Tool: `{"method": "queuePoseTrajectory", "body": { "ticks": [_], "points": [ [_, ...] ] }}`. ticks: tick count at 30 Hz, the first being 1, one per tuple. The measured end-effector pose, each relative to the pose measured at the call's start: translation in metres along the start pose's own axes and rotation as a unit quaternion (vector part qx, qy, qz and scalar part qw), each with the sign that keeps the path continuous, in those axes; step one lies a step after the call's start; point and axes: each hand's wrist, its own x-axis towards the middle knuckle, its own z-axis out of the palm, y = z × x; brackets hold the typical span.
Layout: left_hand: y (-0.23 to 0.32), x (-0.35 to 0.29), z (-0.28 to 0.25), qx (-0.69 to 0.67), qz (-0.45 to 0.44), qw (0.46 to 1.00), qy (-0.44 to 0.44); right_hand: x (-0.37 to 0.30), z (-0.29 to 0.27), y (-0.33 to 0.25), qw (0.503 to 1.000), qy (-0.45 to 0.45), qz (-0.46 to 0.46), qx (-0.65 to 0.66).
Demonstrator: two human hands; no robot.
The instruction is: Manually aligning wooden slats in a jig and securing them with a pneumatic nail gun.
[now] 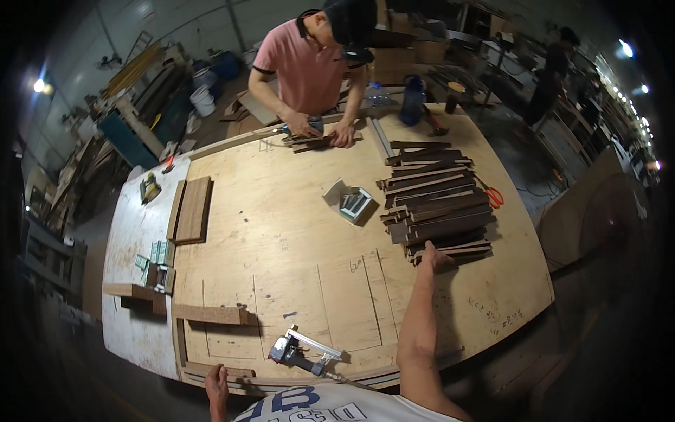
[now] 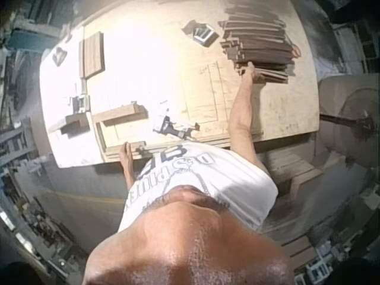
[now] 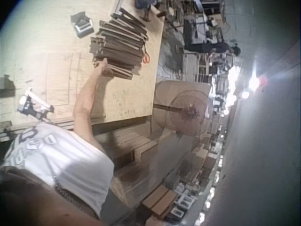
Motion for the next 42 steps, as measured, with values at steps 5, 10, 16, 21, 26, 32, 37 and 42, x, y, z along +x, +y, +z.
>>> {"method": "queuePoseTrajectory", "body": {
  "ticks": [5, 10, 16, 21, 26, 32, 37, 42],
  "points": [
    [-0.002, -0.001, 0.002, -0.043, -0.019, 0.999, -0.001, 0.01, 0.009, 0.001, 0.994, 0.103, -0.01, -0.045],
    [-0.001, -0.012, -0.011, -0.039, -0.023, 0.999, -0.018, -0.006, 0.005, 0.003, 0.991, 0.125, -0.006, -0.039],
    [-0.029, -0.01, -0.02, -0.048, -0.03, 0.998, -0.006, 0.011, -0.021, 0.041, 0.992, 0.112, -0.048, 0.038],
    [-0.043, -0.03, -0.022, -0.074, -0.064, 0.994, 0.038, -0.065, -0.082, 0.09, 0.98, -0.038, -0.052, 0.187],
    [-0.082, -0.033, -0.01, -0.092, -0.061, 0.994, 0.024, -0.145, -0.141, 0.167, 0.944, -0.122, -0.285, -0.114],
    [-0.08, 0.005, -0.02, -0.087, 0.014, 0.996, -0.011, -0.194, -0.135, 0.163, 0.668, -0.377, -0.455, -0.453],
    [-0.099, 0.028, -0.04, -0.084, 0.056, 0.995, 0.013, -0.184, -0.126, 0.186, 0.554, -0.416, -0.5, -0.519],
    [-0.15, 0.011, -0.053, -0.141, -0.022, 0.99, 0.017, -0.185, -0.125, 0.193, 0.557, -0.343, -0.536, -0.534]
  ]
}}
